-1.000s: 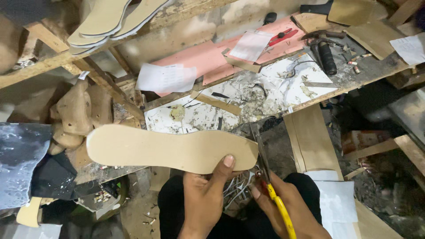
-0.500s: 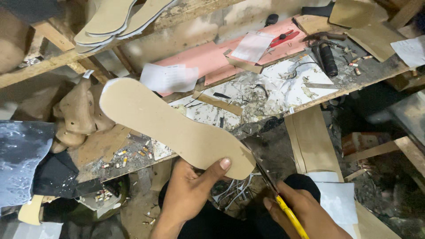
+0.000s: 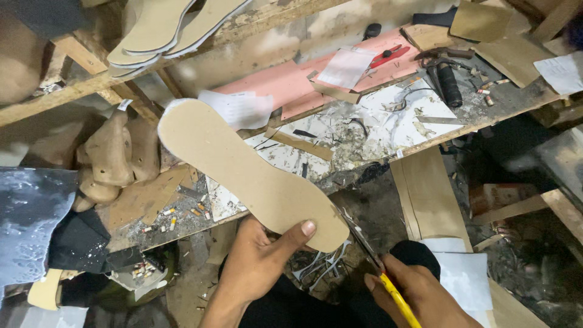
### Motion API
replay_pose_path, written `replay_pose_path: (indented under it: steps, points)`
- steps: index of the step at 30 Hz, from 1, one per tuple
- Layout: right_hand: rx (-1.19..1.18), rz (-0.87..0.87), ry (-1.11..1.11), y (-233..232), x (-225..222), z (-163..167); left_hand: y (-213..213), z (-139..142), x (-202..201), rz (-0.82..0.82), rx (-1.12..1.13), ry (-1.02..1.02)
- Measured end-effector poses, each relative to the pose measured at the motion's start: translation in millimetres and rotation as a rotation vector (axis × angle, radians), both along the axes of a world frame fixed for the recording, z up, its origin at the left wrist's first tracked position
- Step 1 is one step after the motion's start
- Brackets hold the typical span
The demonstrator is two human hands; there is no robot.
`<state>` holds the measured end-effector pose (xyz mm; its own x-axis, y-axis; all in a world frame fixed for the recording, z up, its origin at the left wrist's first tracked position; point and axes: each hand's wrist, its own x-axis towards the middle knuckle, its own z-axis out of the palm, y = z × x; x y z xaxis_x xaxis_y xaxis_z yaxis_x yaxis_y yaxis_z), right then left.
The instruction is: The person cuts shoe pattern shapes out of cardboard sheets with scissors, following drawn outlines on the board. They hold each sheet in one hand while cutting around the traced lines, then set finished cut pieces on a stack of completed patterns on the workbench.
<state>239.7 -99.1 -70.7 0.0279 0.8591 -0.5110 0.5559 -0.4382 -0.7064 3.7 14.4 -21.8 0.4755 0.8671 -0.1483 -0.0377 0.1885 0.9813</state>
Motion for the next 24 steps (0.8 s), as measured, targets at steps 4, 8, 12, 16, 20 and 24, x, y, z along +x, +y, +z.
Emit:
replay_pose_path:
  steps: [4, 8, 12, 16, 20, 24]
  points:
    - [0.121, -0.03, 0.027, -4, -4, -9, 1, -7, -1, -0.017, -0.019, -0.017]
    - [0.14, -0.317, 0.115, -8, -11, -19, -3, -16, -2, -0.094, 0.05, -0.052]
    - [0.12, -0.683, 0.518, -16, -17, -40, -13, -21, 11, -0.256, -0.014, 0.049]
    - [0.036, -0.527, 0.503, -23, -25, -68, -7, -14, 19, -0.06, -0.028, -0.096]
    - [0.118, -0.237, 0.247, -23, -12, -78, -1, 1, 16, 0.084, -0.076, -0.172]
    - [0.332, -0.41, 0.072, -18, 6, -62, -17, 9, 21, -0.098, -0.104, -0.052]
